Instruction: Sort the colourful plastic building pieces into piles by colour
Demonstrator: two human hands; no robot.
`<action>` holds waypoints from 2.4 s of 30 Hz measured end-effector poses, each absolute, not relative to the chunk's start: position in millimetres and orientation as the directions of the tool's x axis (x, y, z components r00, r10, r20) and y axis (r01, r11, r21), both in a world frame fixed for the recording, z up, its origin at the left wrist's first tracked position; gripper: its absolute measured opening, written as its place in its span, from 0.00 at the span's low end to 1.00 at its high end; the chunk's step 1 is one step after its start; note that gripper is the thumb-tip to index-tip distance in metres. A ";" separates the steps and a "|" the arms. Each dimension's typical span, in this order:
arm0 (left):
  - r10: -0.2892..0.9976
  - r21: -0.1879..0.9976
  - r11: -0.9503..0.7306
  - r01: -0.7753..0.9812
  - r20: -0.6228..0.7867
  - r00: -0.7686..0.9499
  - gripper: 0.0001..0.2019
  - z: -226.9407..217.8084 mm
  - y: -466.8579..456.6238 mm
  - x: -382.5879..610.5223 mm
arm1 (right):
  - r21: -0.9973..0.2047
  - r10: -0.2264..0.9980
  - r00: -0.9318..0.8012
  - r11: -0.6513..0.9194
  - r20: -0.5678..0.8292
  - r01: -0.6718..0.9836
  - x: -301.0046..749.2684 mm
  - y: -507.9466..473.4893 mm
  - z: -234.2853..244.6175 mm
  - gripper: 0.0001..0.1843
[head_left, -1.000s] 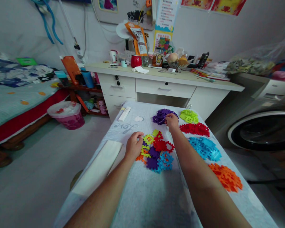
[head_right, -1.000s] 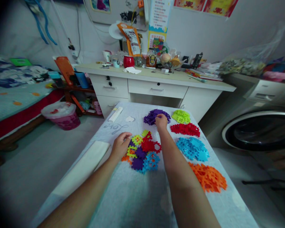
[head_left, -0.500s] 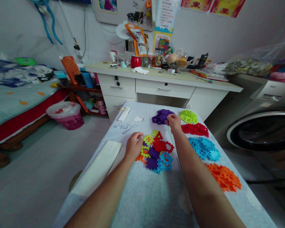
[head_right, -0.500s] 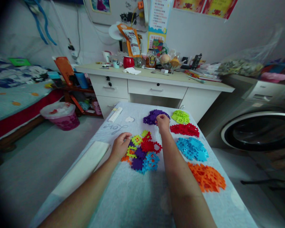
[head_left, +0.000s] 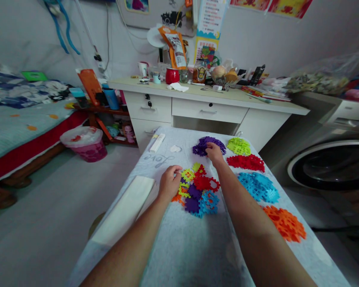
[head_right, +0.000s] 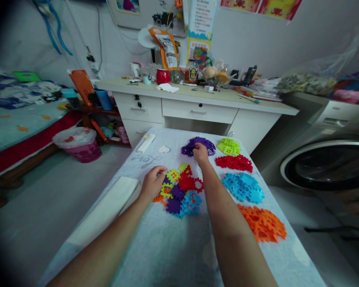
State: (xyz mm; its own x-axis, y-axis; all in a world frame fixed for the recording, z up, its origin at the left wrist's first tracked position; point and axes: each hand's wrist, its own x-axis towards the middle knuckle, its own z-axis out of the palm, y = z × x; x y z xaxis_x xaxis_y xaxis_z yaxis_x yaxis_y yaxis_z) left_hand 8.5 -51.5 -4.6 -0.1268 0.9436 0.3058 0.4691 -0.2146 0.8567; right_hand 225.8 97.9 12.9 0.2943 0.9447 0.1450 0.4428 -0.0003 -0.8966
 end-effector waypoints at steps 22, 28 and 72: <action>0.954 0.857 -0.183 0.482 0.273 -0.122 0.11 -4.9 -50.1 8.9 | -0.418 0.906 -0.420 0.359 -0.061 0.835 233.9 -45.3 65.6 0.14; 0.954 0.850 -0.186 0.492 0.276 -0.118 0.12 -5.2 -50.7 9.4 | -0.298 0.875 -0.478 0.436 -0.080 0.849 234.1 -61.8 60.2 0.14; 0.956 0.853 -0.196 0.483 0.277 -0.101 0.12 -8.5 -49.4 9.0 | -0.405 0.823 0.524 -0.411 0.220 0.817 386.9 9.9 92.3 0.12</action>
